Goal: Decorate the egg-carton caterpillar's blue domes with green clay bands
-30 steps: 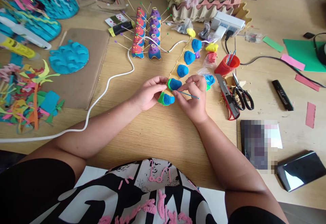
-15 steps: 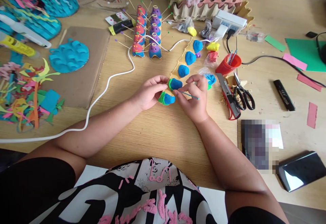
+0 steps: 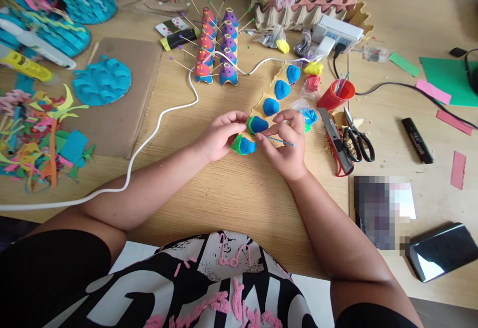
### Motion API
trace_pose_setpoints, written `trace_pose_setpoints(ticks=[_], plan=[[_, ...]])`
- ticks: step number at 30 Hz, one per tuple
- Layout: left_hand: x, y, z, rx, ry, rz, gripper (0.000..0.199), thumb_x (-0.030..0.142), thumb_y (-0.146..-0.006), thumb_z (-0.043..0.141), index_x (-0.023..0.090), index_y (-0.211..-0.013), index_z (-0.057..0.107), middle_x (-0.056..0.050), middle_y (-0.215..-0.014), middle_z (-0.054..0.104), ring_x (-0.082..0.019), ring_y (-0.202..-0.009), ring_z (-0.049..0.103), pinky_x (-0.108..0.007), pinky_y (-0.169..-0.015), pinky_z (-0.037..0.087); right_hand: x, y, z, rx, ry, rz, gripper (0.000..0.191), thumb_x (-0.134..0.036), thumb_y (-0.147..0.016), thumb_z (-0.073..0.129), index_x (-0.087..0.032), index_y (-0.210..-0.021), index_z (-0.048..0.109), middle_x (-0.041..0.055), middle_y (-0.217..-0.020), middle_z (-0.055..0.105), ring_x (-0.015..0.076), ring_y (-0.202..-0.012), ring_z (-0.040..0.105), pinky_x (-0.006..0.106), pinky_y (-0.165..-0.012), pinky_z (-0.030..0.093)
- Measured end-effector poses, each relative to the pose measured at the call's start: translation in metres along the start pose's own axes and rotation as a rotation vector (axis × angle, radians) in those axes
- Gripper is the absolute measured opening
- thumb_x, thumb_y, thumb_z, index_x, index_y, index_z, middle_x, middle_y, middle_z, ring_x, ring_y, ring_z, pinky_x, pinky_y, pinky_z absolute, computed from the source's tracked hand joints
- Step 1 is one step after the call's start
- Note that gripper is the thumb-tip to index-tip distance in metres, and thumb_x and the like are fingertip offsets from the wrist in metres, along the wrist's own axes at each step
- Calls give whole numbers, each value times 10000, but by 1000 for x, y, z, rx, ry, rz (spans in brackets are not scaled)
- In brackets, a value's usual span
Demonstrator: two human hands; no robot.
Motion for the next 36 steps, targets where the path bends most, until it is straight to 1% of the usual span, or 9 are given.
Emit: trace_pose_setpoints(ticks=[6, 13, 22, 26, 30, 33, 36], plan=[[1, 0, 0, 5, -36, -9, 182, 126, -749, 730, 160, -923, 687, 14, -800, 770, -84, -633, 689, -210, -604, 521, 1, 0, 0, -30, 66, -12, 138, -401, -946, 804, -287, -921, 730, 53, -1129, 617, 270, -1092, 653, 551, -1003, 558], [-1, 0, -3, -11, -88, 2, 167, 153, -770, 726, 153, -936, 709, -1, -808, 781, -86, -628, 685, -203, -576, 496, 2, 2, 1, -13, 116, -63, 98, -339, -944, 793, -300, -934, 704, 57, -1120, 609, 271, -1085, 643, 528, -961, 550], [-3, -1, -2, -9, -92, 14, 154, 135, -775, 724, 151, -928, 717, 0, -817, 783, -81, -646, 687, -195, -588, 501, 0, 2, 1, -13, 151, -62, 103, -312, -936, 776, -290, -911, 678, 59, -1099, 610, 287, -1082, 632, 556, -965, 536], [-2, 0, -1, 10, -101, 12, 139, 119, -787, 711, 149, -923, 721, 8, -787, 760, -63, -594, 637, -188, -550, 461, -1, 1, 1, -16, 145, -52, 110, -308, -931, 784, -282, -900, 681, 56, -1092, 619, 279, -1072, 643, 546, -965, 538], [-2, 1, 1, 49, -118, 7, 110, 104, -798, 713, 151, -897, 723, 24, -742, 727, -47, -555, 579, -183, -527, 422, -3, 0, -1, -29, 88, -86, 126, -332, -926, 800, -284, -899, 687, 51, -1102, 621, 276, -1085, 649, 531, -950, 557], [-2, 2, 1, 57, -123, 2, 89, 103, -814, 712, 151, -888, 727, 21, -745, 730, -45, -554, 566, -182, -527, 414, -3, 1, -2, -44, 46, -98, 106, -331, -926, 798, -291, -914, 700, 47, -1121, 623, 277, -1101, 645, 542, -979, 553], [-1, 2, 1, 52, -142, 7, 88, 96, -828, 703, 153, -888, 736, 25, -726, 716, -38, -533, 530, -182, -508, 385, -1, 2, -2, -53, 57, -84, 92, -339, -929, 796, -296, -925, 715, 47, -1126, 626, 276, -1113, 646, 545, -997, 550]])
Point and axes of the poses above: each hand's wrist, its own y-axis away from the middle knuckle, its own z-axis out of the palm, x = y × z, the point moved 1 cm from there along -y, towards the middle knuckle
